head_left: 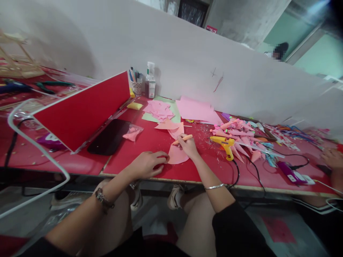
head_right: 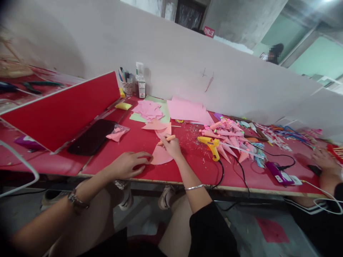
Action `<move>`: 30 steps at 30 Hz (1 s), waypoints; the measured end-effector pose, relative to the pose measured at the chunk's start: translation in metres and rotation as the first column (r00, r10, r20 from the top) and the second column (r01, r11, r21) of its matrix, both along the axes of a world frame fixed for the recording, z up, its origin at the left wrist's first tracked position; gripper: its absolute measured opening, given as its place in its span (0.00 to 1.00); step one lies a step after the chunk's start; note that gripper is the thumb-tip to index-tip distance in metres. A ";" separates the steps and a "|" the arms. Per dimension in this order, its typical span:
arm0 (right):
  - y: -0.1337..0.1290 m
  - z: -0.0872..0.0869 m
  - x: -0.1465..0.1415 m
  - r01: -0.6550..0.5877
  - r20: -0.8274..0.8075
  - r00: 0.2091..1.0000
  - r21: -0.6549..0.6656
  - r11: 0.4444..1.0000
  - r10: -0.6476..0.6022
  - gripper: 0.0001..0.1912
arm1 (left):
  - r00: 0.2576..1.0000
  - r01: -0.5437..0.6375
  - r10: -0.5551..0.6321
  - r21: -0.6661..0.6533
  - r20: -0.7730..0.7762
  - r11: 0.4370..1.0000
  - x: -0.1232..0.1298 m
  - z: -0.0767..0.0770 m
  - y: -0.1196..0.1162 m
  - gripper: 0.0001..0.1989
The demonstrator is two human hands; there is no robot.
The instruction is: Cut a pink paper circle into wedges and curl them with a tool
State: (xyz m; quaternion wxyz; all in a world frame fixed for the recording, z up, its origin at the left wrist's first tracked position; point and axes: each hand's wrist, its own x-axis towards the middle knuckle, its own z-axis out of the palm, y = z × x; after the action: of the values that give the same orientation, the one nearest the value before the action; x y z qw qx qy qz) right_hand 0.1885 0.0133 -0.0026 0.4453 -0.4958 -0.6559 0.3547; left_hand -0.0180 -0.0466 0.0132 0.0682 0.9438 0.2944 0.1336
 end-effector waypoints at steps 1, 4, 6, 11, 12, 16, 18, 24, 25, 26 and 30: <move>0.001 0.000 -0.001 0.009 -0.004 1.000 0.006 1.000 -0.009 0.15 | 1.000 0.001 -0.001 -0.003 0.004 1.000 0.000 0.000 0.000 0.11; -0.002 0.000 0.001 0.030 -0.027 0.999 0.011 0.999 -0.029 0.15 | 1.000 -0.003 0.003 -0.005 -0.001 1.000 0.000 0.000 -0.001 0.11; -0.009 0.001 0.003 0.023 -0.042 0.999 -0.003 1.000 -0.023 0.16 | 1.000 -0.006 0.006 -0.004 -0.010 1.000 0.000 0.000 -0.001 0.11; -0.034 0.006 0.011 -0.026 -0.078 0.997 -0.040 0.999 0.022 0.16 | 1.000 0.000 0.000 -0.001 -0.013 1.000 0.001 0.001 -0.001 0.11; -0.039 0.008 0.012 -0.025 -0.088 0.996 -0.041 0.999 0.022 0.16 | 1.000 0.000 0.000 0.001 -0.014 1.000 0.001 0.001 -0.001 0.11; -0.051 0.010 0.015 0.013 -0.132 0.991 -0.029 1.000 -0.017 0.16 | 1.000 -0.003 0.003 0.006 -0.015 1.000 0.001 0.001 -0.001 0.10; -0.054 0.009 0.017 0.023 -0.147 0.989 -0.030 0.999 -0.027 0.16 | 1.000 -0.002 0.002 0.009 -0.014 1.000 0.001 0.000 -0.001 0.11; -0.055 0.003 0.020 -0.054 -0.105 0.994 -0.093 0.994 0.044 0.15 | 1.000 -0.009 0.009 0.017 -0.008 1.000 0.001 0.001 -0.001 0.10; -0.055 0.002 0.020 -0.059 -0.095 0.994 -0.103 0.993 0.049 0.15 | 1.000 -0.009 0.009 0.017 -0.006 1.000 0.001 0.001 -0.001 0.10; -0.055 0.002 0.020 -0.061 -0.085 0.995 -0.112 0.992 0.052 0.15 | 1.000 -0.009 0.009 0.016 -0.004 1.000 0.001 0.001 -0.001 0.10; -0.054 0.000 0.021 -0.066 -0.045 0.997 -0.131 0.989 0.061 0.14 | 1.000 -0.008 0.008 0.011 0.001 1.000 0.001 0.001 -0.001 0.10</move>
State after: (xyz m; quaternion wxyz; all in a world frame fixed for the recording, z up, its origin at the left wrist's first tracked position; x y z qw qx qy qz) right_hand 0.2095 -0.0404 -0.0025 0.4131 -0.4957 -0.6371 0.4216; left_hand -0.0169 -0.0472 0.0139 0.0628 0.9429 0.2975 0.1360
